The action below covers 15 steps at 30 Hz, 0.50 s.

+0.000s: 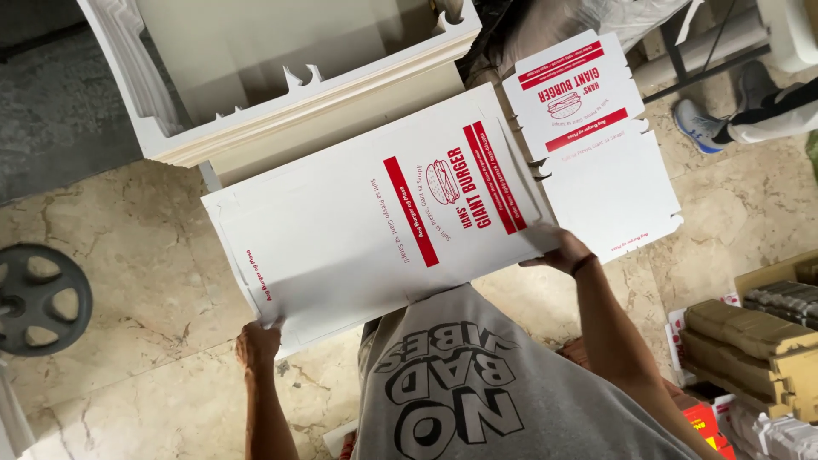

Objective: Stripping waste material from die-cut burger box blanks and stacking the finished boxes.

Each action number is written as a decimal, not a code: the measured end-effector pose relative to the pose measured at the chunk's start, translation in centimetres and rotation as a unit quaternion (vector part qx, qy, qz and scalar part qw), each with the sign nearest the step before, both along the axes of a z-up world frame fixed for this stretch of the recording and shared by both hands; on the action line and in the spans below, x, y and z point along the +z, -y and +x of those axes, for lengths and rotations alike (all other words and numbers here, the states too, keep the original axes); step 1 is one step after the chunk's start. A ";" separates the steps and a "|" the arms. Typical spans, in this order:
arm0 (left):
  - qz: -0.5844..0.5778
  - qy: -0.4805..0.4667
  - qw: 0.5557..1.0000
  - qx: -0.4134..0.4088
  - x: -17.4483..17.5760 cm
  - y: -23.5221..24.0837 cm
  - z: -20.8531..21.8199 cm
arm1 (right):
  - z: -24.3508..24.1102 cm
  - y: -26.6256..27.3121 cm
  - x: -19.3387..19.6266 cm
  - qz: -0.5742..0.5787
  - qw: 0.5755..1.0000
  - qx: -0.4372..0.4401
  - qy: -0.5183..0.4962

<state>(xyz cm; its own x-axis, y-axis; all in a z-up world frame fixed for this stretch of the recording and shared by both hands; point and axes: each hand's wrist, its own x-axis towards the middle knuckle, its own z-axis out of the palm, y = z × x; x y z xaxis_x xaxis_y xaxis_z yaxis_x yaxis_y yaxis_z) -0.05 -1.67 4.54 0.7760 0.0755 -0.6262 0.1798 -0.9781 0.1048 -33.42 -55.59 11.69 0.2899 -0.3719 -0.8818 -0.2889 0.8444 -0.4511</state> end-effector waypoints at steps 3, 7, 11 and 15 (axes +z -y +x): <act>-0.065 0.009 0.997 0.030 -0.5 -1.9 -0.9 | -1.0 0.1 -2.3 -0.068 0.996 0.065 -0.003; -0.193 -0.002 0.977 0.093 4.9 -0.3 -1.7 | 2.2 -1.7 6.4 -0.175 0.978 0.112 0.014; -0.199 -0.017 0.978 0.063 3.9 -1.0 -1.0 | 2.8 -2.4 6.9 -0.192 0.977 0.089 -0.011; -0.194 -0.044 0.980 0.030 6.2 0.0 0.9 | 3.0 -3.0 9.2 -0.265 0.930 0.244 -0.075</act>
